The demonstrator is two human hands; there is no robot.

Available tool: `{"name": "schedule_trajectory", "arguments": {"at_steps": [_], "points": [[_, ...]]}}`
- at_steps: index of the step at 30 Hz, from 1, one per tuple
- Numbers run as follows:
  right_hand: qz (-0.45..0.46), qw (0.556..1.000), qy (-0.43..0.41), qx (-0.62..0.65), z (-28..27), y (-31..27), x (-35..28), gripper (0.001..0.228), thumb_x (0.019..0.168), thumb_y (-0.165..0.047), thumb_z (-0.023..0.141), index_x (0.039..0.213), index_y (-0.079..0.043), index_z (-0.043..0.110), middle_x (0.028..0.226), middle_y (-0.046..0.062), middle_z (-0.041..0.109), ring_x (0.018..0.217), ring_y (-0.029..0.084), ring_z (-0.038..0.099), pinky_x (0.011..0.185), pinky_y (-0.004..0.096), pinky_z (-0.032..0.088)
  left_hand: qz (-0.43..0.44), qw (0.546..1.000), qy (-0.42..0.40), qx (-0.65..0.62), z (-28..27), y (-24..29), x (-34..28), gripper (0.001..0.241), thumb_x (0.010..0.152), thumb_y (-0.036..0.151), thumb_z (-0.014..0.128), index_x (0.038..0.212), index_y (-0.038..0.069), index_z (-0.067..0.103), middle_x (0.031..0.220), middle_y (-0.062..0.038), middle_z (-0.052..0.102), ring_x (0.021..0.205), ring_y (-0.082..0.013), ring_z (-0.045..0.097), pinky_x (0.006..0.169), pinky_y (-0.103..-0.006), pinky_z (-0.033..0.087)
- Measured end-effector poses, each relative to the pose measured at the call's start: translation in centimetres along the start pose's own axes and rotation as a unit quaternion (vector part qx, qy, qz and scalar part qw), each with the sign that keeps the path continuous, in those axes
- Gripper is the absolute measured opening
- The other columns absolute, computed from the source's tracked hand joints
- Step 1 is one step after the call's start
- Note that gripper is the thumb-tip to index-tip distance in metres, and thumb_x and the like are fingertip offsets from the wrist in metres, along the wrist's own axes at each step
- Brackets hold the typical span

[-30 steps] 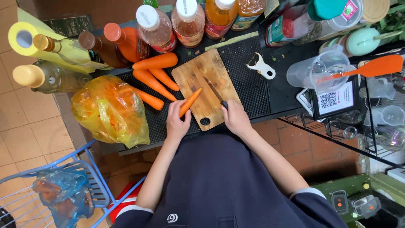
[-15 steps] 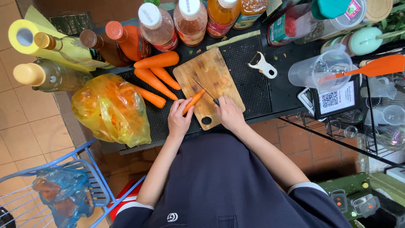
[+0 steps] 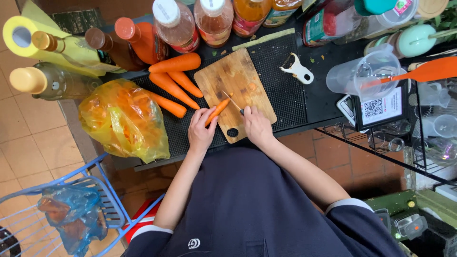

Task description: Peeling and cutting carrots on a wooden cutting board at a coffee shop counter.

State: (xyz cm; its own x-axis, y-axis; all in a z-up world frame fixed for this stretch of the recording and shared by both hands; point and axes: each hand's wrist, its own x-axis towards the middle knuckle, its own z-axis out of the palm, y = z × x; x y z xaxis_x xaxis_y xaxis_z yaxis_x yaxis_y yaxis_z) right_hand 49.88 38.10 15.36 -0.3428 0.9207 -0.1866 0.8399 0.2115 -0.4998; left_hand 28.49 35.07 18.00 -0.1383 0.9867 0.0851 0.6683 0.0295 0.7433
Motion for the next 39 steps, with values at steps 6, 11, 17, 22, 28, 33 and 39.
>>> {"name": "schedule_trajectory", "arguments": {"at_steps": [6, 11, 17, 22, 28, 33, 39], "points": [[0.024, 0.997, 0.007, 0.071, -3.0, 1.2, 0.4, 0.022, 0.101, -0.023, 0.060, 0.103, -0.003, 0.052, 0.098, 0.018, 0.060, 0.090, 0.039, 0.062, 0.077, 0.049, 0.050, -0.050, 0.992, -0.002, -0.115, 0.6, -1.5, -1.1, 0.026, 0.096, 0.013, 0.072, 0.120, 0.004, 0.069, 0.110, -0.011, 0.067, 0.101, -0.0245, 0.069, 0.087, -0.0339, 0.055], [-0.036, 0.986, 0.118, 0.112, -4.8, 0.9, 3.3, 0.027, 0.092, -0.015, 0.070, 0.107, -0.001, 0.052, 0.107, 0.021, 0.057, 0.099, 0.040, 0.057, 0.085, 0.048, 0.049, -0.194, 0.851, -0.064, -0.484, 2.3, -6.4, -3.2, 0.032, 0.105, 0.026, 0.054, 0.127, 0.006, 0.066, 0.105, -0.008, 0.075, 0.096, -0.0140, 0.072, 0.087, -0.0293, 0.058], [-0.073, 0.983, 0.146, 0.086, -2.4, 2.1, 6.8, 0.031, 0.091, -0.006, 0.071, 0.115, 0.001, 0.052, 0.111, 0.021, 0.057, 0.102, 0.042, 0.056, 0.086, 0.048, 0.048, -0.191, 0.967, -0.045, -0.162, -1.1, -2.7, -2.2, 0.028, 0.102, 0.022, 0.063, 0.125, 0.006, 0.067, 0.099, -0.008, 0.073, 0.085, -0.0181, 0.069, 0.079, -0.0311, 0.056], [-0.085, 0.987, 0.122, 0.066, -2.0, 1.8, 6.7, 0.026, 0.096, -0.003, 0.069, 0.116, 0.002, 0.053, 0.105, 0.021, 0.057, 0.098, 0.042, 0.057, 0.084, 0.047, 0.049, 0.003, 0.996, 0.026, 0.080, -2.3, -2.9, -2.4, 0.033, 0.090, 0.022, 0.075, 0.119, 0.009, 0.067, 0.106, -0.009, 0.063, 0.096, -0.0317, 0.061, 0.082, -0.0427, 0.053], [-0.114, 0.980, 0.153, 0.051, -2.5, 1.1, 6.8, 0.028, 0.092, -0.003, 0.069, 0.113, 0.002, 0.051, 0.099, 0.023, 0.059, 0.093, 0.043, 0.058, 0.081, 0.048, 0.049, -0.035, 0.986, 0.067, 0.148, -2.8, -2.2, -1.7, 0.042, 0.087, 0.026, 0.074, 0.124, 0.007, 0.064, 0.107, -0.009, 0.063, 0.098, -0.0303, 0.062, 0.077, -0.0432, 0.047], [-0.067, 0.991, 0.094, 0.065, -3.1, 1.5, 6.2, 0.033, 0.094, -0.004, 0.070, 0.116, 0.004, 0.047, 0.097, 0.023, 0.061, 0.093, 0.045, 0.061, 0.079, 0.050, 0.050, -0.046, 0.990, 0.047, 0.122, -2.9, -2.8, -2.6, 0.037, 0.091, 0.026, 0.074, 0.123, 0.010, 0.066, 0.107, -0.007, 0.063, 0.098, -0.0290, 0.062, 0.079, -0.0431, 0.047], [-0.053, 0.995, 0.070, 0.053, -2.8, 2.1, 5.4, 0.038, 0.092, -0.009, 0.073, 0.117, 0.003, 0.046, 0.097, 0.028, 0.064, 0.092, 0.049, 0.062, 0.077, 0.052, 0.051, -0.058, 0.990, 0.059, 0.117, -3.3, -3.5, -3.4, 0.037, 0.091, 0.025, 0.075, 0.124, 0.011, 0.065, 0.111, -0.008, 0.061, 0.101, -0.0300, 0.061, 0.081, -0.0434, 0.048]]}}
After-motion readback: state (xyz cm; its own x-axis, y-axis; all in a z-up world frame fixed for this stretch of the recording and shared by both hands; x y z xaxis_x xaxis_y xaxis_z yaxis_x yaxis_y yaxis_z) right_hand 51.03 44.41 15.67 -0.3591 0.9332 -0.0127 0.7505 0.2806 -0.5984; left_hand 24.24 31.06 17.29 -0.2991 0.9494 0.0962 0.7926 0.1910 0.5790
